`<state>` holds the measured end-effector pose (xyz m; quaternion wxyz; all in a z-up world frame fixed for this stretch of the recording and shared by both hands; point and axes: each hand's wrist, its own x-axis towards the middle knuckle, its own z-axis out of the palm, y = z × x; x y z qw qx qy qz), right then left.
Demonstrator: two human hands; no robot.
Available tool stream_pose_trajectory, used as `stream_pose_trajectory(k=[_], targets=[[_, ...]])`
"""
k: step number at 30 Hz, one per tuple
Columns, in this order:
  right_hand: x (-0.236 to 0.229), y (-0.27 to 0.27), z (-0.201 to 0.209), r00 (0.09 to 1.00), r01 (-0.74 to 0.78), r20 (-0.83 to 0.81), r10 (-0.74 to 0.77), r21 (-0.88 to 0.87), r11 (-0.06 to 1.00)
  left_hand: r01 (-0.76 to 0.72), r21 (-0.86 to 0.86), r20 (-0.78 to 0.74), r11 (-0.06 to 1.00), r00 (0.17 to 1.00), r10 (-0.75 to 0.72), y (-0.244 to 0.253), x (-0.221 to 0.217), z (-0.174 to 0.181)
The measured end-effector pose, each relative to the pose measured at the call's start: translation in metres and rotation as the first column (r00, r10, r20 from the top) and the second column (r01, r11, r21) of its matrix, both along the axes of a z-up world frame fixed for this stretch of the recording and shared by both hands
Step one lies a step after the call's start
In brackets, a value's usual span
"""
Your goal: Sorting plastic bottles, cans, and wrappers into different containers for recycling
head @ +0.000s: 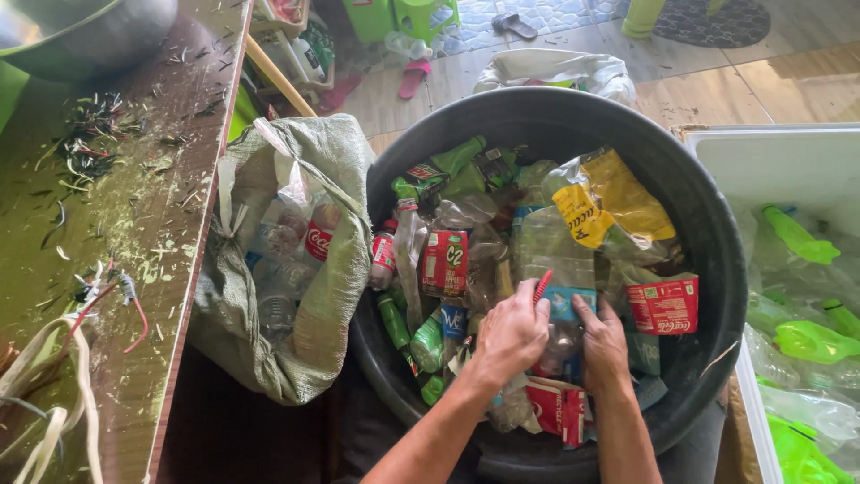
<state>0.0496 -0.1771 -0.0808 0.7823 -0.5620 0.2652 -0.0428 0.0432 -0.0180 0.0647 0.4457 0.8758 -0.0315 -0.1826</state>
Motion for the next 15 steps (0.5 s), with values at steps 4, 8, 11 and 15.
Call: stream_pose_trajectory(k=[4,8,11,15], targets=[[-0.003,0.013,0.029,1.000,-0.010,-0.007,0.011,0.022,1.000,-0.023,-0.001,0.000,1.000,1.000,0.023,0.007,-0.001,0.006],[-0.001,0.014,0.032,0.997,0.064,0.031,-0.066,0.048,0.997,-0.072,-0.025,0.008,0.997,0.997,0.072,0.010,-0.001,-0.004],[0.001,0.015,0.030,0.995,0.087,0.048,-0.089,0.054,0.995,-0.097,-0.071,0.016,0.993,0.995,0.099,0.015,-0.003,0.006],[0.003,0.016,0.030,0.991,0.118,0.054,-0.125,0.123,0.985,-0.142,-0.132,0.075,0.981,0.985,0.153,0.020,-0.003,0.012]])
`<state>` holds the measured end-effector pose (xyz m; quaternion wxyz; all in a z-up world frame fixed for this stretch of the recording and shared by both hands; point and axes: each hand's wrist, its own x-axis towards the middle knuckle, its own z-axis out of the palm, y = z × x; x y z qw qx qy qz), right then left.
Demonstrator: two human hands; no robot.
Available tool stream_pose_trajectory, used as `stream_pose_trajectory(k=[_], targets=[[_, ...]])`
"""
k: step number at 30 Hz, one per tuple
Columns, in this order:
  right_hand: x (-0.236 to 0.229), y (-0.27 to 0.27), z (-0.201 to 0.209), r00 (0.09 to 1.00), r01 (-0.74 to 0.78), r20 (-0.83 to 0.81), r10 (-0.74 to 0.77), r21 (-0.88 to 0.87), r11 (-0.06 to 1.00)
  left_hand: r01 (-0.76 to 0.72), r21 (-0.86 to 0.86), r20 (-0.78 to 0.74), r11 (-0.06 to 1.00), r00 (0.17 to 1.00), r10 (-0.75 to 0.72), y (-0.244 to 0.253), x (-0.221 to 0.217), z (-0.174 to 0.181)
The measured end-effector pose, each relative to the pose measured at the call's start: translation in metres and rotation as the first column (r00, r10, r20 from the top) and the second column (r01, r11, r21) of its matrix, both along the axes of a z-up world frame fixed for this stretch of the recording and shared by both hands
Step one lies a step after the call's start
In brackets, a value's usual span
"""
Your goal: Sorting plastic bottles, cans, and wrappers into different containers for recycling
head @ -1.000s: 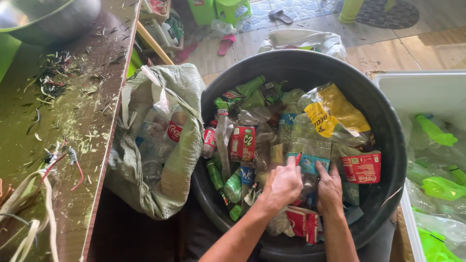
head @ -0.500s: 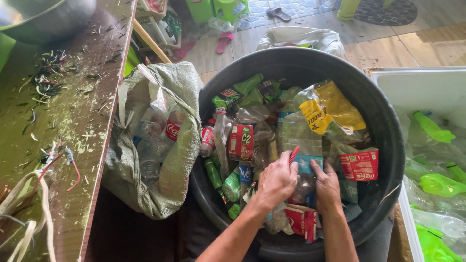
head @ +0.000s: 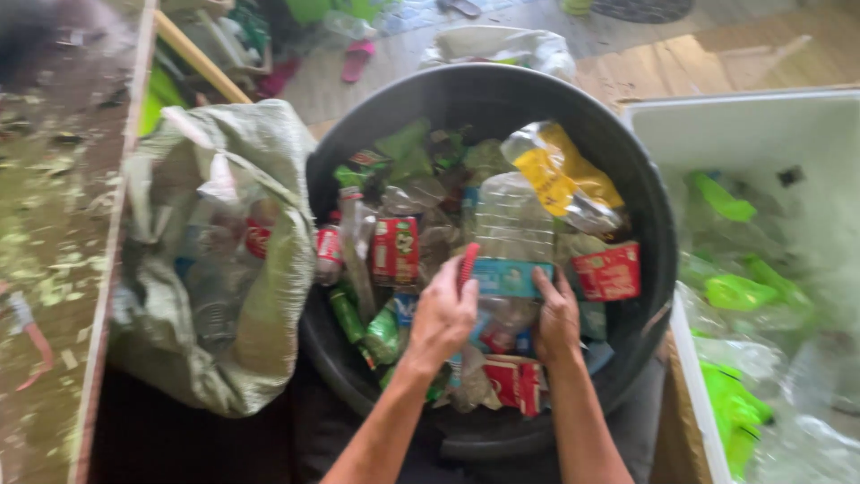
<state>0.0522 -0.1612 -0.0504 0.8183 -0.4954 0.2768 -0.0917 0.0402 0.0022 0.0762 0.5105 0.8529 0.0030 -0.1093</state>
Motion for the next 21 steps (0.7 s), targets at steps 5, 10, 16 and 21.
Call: stream_pose_trajectory(k=[5,10,16,21], targets=[[-0.004,-0.002,0.009,0.999,-0.010,0.045,0.002,0.184,0.983,-0.096,-0.070,-0.013,0.993,0.995,0.096,0.000,0.002,-0.039],[-0.007,0.002,0.009,0.995,-0.062,0.094,0.044,0.194,0.979,-0.132,-0.167,-0.007,0.977,0.991,0.133,0.000,0.001,-0.037],[-0.011,0.001,0.000,0.959,-0.228,0.181,0.218,0.035,0.973,-0.149,-0.054,0.149,0.987,0.977,0.155,0.002,0.002,-0.033],[-0.011,-0.003,0.010,0.977,-0.121,0.158,0.143,-0.146,0.982,-0.013,-0.023,-0.001,1.000,1.000,0.013,-0.011,-0.015,-0.002]])
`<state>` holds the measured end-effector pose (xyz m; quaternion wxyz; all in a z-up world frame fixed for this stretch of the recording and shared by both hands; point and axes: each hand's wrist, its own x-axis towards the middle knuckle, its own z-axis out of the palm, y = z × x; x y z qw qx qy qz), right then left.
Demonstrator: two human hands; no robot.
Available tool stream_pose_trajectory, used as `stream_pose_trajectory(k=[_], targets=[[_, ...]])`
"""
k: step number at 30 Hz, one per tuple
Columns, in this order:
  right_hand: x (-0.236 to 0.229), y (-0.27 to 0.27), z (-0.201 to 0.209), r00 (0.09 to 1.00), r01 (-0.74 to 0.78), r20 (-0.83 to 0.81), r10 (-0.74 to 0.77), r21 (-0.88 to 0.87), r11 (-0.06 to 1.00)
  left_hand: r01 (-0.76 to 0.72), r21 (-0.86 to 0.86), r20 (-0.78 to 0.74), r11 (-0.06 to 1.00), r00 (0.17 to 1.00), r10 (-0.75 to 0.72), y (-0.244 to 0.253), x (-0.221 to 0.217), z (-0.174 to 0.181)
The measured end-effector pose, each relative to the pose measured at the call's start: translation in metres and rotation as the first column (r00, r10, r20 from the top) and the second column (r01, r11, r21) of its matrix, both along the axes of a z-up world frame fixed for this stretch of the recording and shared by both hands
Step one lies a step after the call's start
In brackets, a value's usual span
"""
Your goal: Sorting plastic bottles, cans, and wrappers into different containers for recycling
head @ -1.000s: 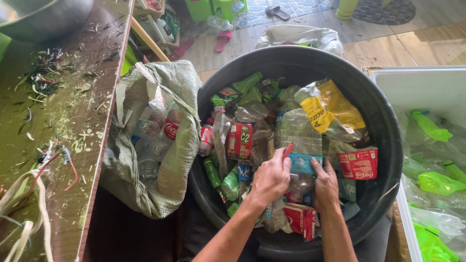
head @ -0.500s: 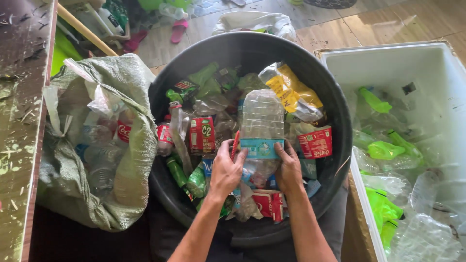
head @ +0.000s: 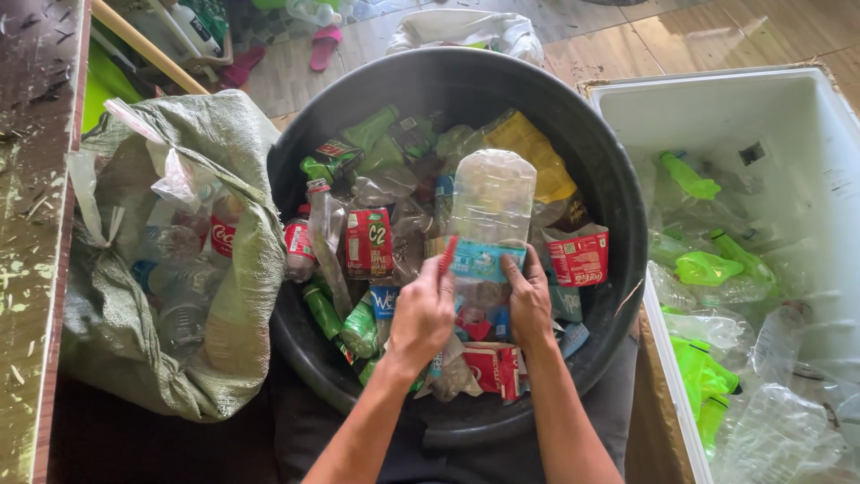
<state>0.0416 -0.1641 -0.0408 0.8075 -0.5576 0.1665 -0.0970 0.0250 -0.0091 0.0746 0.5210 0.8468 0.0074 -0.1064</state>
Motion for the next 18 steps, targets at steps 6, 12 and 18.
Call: stream_pose_trajectory(k=[6,12,18], targets=[[0.001,-0.001,-0.001,0.997,0.047,-0.050,-0.058,-0.196,0.979,0.151,0.216,-0.070,0.965,0.988,-0.139,-0.020,0.007,-0.040],[0.001,0.000,0.012,0.985,0.058,-0.132,-0.111,-0.353,0.934,0.177,0.320,-0.046,0.931,0.984,-0.172,-0.034,0.016,-0.053],[0.006,-0.004,0.002,0.967,0.103,-0.180,-0.180,-0.371,0.923,0.224,0.369,-0.134,0.902,0.973,-0.187,-0.044,0.017,-0.050]])
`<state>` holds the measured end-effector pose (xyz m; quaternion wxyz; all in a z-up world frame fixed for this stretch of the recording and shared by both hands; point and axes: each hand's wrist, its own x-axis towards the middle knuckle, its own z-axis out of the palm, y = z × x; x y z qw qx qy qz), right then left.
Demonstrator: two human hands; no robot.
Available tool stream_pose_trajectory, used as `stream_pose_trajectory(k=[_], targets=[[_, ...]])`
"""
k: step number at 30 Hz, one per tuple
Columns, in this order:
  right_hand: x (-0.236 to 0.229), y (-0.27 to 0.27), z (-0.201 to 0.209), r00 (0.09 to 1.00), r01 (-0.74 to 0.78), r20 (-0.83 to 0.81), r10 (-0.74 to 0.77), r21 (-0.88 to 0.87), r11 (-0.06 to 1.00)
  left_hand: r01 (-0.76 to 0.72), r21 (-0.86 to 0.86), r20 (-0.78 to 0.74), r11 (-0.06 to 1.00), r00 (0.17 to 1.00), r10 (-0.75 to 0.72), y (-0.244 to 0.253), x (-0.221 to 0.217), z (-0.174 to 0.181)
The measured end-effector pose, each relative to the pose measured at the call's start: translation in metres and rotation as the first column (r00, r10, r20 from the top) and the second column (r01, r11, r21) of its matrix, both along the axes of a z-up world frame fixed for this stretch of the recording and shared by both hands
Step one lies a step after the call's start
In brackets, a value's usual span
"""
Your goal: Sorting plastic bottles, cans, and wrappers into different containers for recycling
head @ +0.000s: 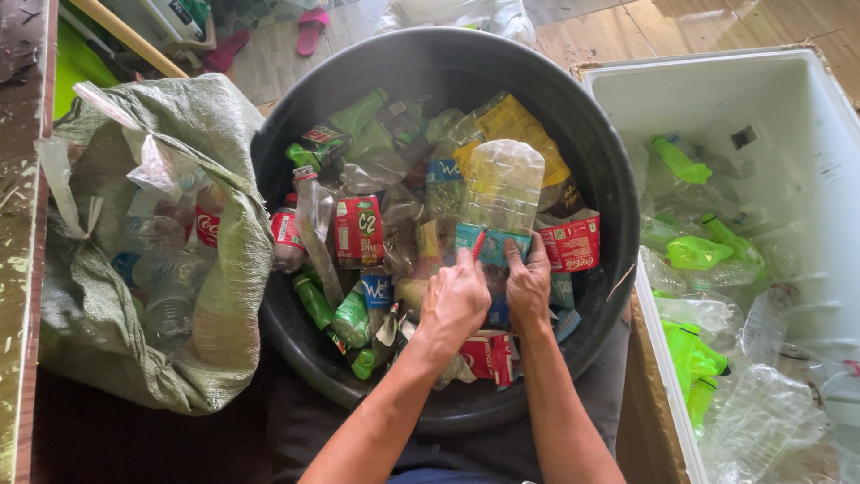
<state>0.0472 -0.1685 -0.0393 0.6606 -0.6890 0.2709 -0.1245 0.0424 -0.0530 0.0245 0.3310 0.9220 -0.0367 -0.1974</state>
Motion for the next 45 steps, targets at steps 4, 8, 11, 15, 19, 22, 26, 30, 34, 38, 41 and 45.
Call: stream_pose_trajectory(k=[4,8,11,15,19,22,26,30,34,38,41,45], targets=[[0.000,0.003,0.007,0.999,0.034,0.013,-0.035,0.029,0.999,0.017,0.062,-0.013,0.998,1.000,-0.016,-0.007,0.005,-0.022],[0.002,0.001,0.006,0.996,0.060,0.055,-0.067,0.110,0.992,0.009,0.038,-0.002,0.999,1.000,-0.009,-0.009,-0.001,-0.015],[0.005,-0.002,-0.008,0.990,0.104,0.080,-0.119,0.172,0.979,0.013,0.012,-0.014,1.000,1.000,-0.013,-0.011,-0.004,-0.006],[0.006,-0.002,-0.021,0.976,0.176,0.078,-0.203,0.263,0.948,0.034,0.022,-0.014,0.999,0.999,-0.034,-0.013,-0.004,-0.006],[0.011,-0.003,-0.027,0.962,0.222,0.085,-0.258,0.299,0.928,0.054,0.047,0.002,0.997,0.999,-0.054,-0.014,-0.005,-0.007],[0.011,-0.003,-0.020,0.957,0.250,0.059,-0.284,0.328,0.911,0.038,0.010,0.007,0.999,0.999,-0.038,-0.014,-0.008,0.002],[0.011,-0.004,-0.017,0.946,0.277,0.057,-0.318,0.361,0.890,0.052,0.008,0.002,0.999,0.999,-0.052,-0.018,-0.008,-0.003],[0.010,-0.012,-0.029,0.940,0.298,0.032,-0.340,0.407,0.864,0.082,0.024,-0.003,0.996,0.997,-0.082,-0.021,-0.009,-0.007],[0.010,-0.011,-0.037,0.939,0.300,0.035,-0.342,0.403,0.865,0.075,0.010,-0.018,0.997,0.997,-0.075,-0.019,-0.014,0.001],[0.008,-0.002,-0.016,0.940,0.299,0.046,-0.338,0.364,0.882,0.085,0.020,-0.006,0.996,0.996,-0.085,-0.017,-0.012,-0.003],[0.006,0.001,-0.011,0.940,0.305,0.039,-0.340,0.352,0.885,0.086,0.031,-0.004,0.996,0.996,-0.086,-0.017,-0.013,-0.008],[0.009,-0.005,-0.032,0.950,0.292,0.026,-0.312,0.281,0.914,0.047,0.023,-0.046,0.999,0.998,-0.046,-0.015,-0.014,0.009]])
